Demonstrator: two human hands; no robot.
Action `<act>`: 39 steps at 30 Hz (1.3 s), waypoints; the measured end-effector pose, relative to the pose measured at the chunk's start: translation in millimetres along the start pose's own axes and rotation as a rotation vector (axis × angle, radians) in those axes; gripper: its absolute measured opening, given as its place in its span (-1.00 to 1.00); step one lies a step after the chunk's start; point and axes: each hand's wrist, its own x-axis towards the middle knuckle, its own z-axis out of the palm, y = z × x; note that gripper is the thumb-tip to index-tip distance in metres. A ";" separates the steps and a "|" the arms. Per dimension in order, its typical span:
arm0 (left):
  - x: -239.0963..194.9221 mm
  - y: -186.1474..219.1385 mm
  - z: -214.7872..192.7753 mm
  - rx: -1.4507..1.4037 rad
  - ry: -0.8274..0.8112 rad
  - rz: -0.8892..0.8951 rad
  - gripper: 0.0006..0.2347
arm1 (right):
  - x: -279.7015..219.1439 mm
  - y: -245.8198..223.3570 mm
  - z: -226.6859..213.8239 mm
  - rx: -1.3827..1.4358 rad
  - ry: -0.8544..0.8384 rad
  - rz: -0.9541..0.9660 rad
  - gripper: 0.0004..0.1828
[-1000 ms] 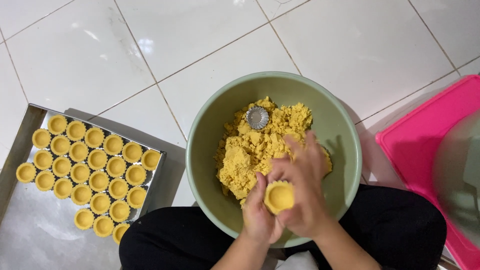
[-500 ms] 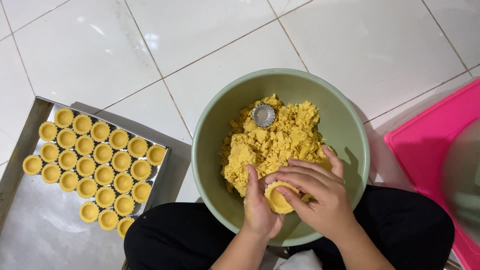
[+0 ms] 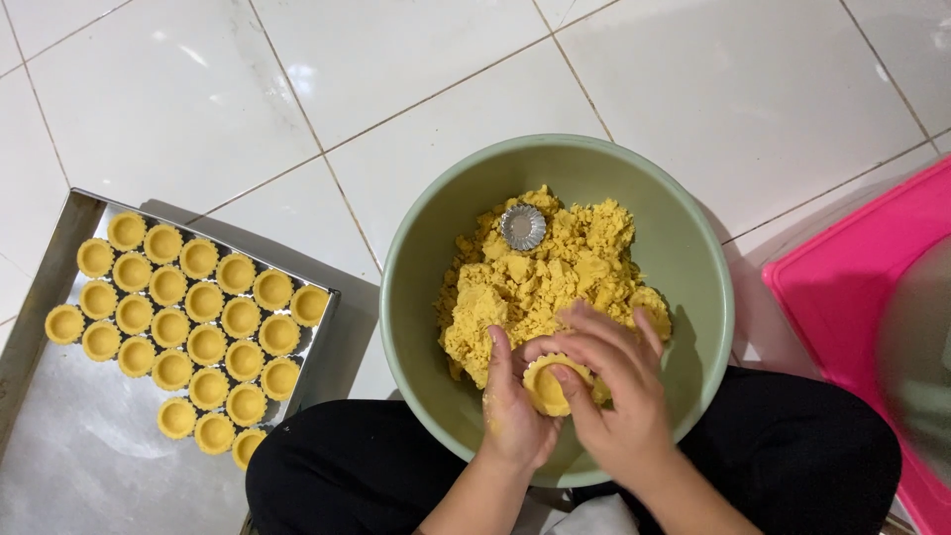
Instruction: Forming tart shells by rolling dough into balls and pressing them into metal molds on a baking tray.
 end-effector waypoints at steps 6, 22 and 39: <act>3.8 2.5 7.4 -0.062 -0.028 -0.013 -0.24 | -6.4 -11.8 18.0 0.521 0.062 0.489 0.21; 9.6 4.8 -0.1 -0.069 0.010 -0.064 -0.24 | 15.2 9.7 -0.3 0.661 -0.073 0.457 0.19; -118.6 179.0 -87.4 0.499 0.622 0.505 -0.58 | -26.7 140.4 70.2 0.482 -0.055 0.378 -0.65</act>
